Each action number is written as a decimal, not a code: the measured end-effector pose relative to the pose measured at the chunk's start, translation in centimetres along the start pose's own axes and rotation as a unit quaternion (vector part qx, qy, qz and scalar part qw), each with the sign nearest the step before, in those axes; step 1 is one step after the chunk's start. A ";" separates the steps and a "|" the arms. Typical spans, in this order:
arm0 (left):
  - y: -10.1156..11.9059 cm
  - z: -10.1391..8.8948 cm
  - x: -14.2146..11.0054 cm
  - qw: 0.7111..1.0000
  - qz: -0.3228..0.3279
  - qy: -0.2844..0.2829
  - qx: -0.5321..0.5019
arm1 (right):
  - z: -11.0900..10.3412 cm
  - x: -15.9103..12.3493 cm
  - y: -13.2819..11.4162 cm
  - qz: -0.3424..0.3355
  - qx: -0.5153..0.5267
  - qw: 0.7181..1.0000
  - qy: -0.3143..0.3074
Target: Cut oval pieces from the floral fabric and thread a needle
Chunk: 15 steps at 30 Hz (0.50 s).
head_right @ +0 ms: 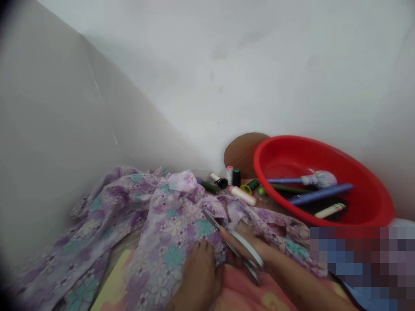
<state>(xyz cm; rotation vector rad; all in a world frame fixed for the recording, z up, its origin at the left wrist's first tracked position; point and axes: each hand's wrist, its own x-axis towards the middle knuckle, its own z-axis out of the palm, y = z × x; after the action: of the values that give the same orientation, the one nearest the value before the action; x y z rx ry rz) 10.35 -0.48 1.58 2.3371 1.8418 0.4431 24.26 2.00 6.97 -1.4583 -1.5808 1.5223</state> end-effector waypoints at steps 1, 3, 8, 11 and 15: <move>-0.1 0.0 0.0 1.000 0.002 0.000 0.000 | 0.0 0.0 0.0 0.005 0.007 1.000 0.005; -0.3 -0.1 0.0 1.000 0.012 -0.004 0.003 | 0.0 0.0 -0.1 0.014 0.018 1.000 0.005; -1.3 -1.4 -0.1 1.000 0.016 0.004 0.004 | -0.2 -0.2 -0.2 0.019 0.015 1.000 -0.019; -2.1 -3.4 -0.5 1.000 0.027 -0.002 0.016 | -0.5 -0.7 -0.1 0.006 0.004 1.000 -0.025; -3.7 -6.5 -1.7 0.993 0.059 -0.084 0.050 | -1.2 -1.5 0.4 0.005 -0.030 0.999 -0.028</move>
<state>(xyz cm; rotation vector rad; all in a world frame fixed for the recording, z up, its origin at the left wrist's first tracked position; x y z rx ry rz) 4.57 -1.69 6.46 2.4727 1.6928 0.1623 25.88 0.99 7.33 -1.4692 -1.6680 1.5460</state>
